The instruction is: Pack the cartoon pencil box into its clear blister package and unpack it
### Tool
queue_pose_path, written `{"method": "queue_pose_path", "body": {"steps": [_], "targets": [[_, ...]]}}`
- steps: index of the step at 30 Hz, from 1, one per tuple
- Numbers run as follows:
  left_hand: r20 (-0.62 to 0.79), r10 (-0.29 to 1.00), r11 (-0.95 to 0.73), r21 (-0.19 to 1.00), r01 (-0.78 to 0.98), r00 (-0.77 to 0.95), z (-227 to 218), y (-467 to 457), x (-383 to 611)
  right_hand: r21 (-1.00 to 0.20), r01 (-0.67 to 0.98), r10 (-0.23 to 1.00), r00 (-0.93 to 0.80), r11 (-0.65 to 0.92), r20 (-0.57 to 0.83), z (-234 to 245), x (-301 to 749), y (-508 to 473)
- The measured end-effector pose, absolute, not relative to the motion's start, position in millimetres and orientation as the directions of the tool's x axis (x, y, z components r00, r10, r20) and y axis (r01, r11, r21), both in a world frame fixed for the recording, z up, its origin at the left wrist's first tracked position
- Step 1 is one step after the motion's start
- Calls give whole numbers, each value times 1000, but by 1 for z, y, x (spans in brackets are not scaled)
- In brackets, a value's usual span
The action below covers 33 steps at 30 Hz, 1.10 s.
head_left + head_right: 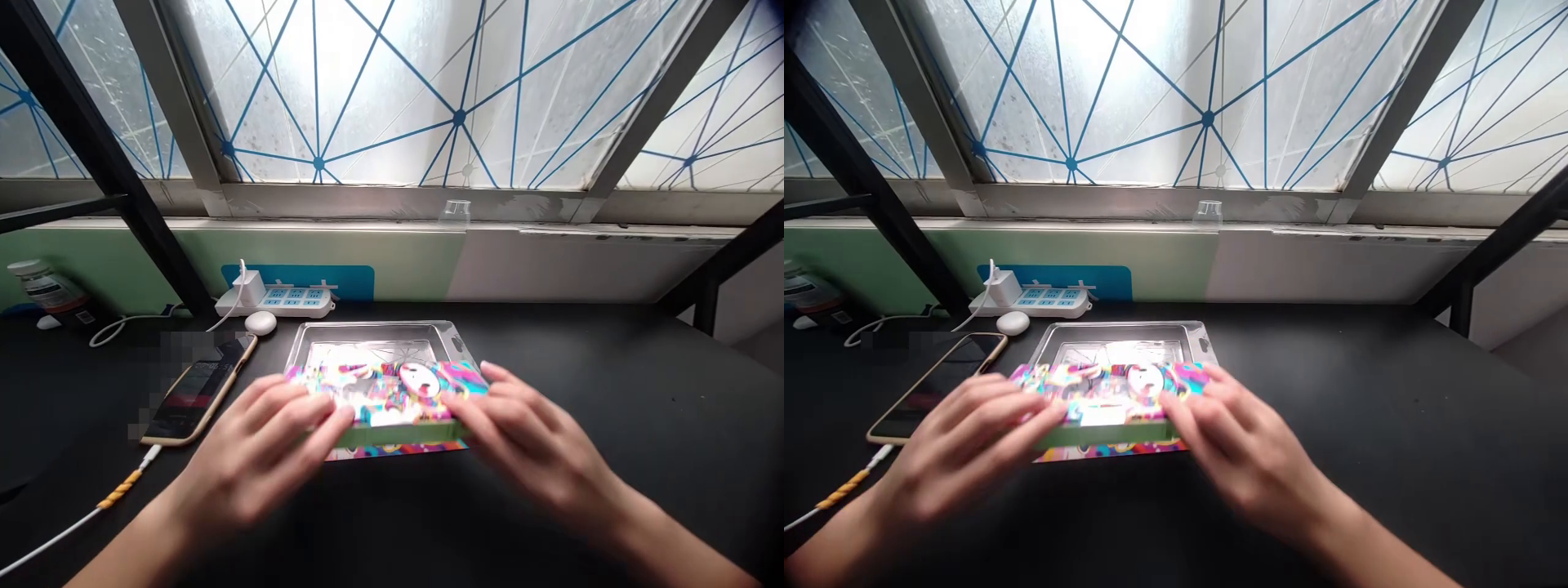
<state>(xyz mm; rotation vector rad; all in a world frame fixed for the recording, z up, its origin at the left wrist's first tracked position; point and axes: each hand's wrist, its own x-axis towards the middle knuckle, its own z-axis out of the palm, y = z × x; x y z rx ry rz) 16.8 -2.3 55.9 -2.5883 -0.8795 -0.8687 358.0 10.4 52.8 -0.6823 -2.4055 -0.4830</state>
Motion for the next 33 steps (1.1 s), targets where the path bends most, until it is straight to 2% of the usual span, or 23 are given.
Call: {"method": "queue_pose_path", "body": {"steps": [4, 7, 11, 14, 18, 21, 27, 30, 33], "targets": [[499, 531, -798, 23, 602, 685, 20, -31, 4, 179, 511, 328, -745, 841, 580, 29, 359, -12], [490, 661, -704, 140, 697, 569, 5, -35, -6, 130, 529, 367, -725, 838, 582, 19, 358, -15], [414, 809, -561, 329, 760, 418, -1, -30, -16, -174, 604, 591, -609, 778, 529, 7, 363, -12], [329, 857, -507, 403, 762, 396, -3, -25, -19, -365, 645, 737, -532, 671, 417, 2, 371, -4], [231, 907, -421, 479, 770, 352, -4, -21, -18, -528, 608, 799, -523, 593, 296, 6, 379, 7], [197, 927, -373, 534, 759, 318, -4, -20, -17, -627, 552, 816, -515, 550, 263, 11, 381, 14], [171, 929, -363, 599, 714, 329, -1, -21, -14, -848, 464, 963, -200, 255, 180, 16, 377, 26], [151, 937, -341, 604, 720, 317, 3, -23, -13, -878, 446, 984, -118, 171, 132, 17, 374, 28], [139, 939, -332, 609, 720, 315, 6, -24, -13, -860, 483, 986, -72, 165, 149, 16, 373, 26]]}}
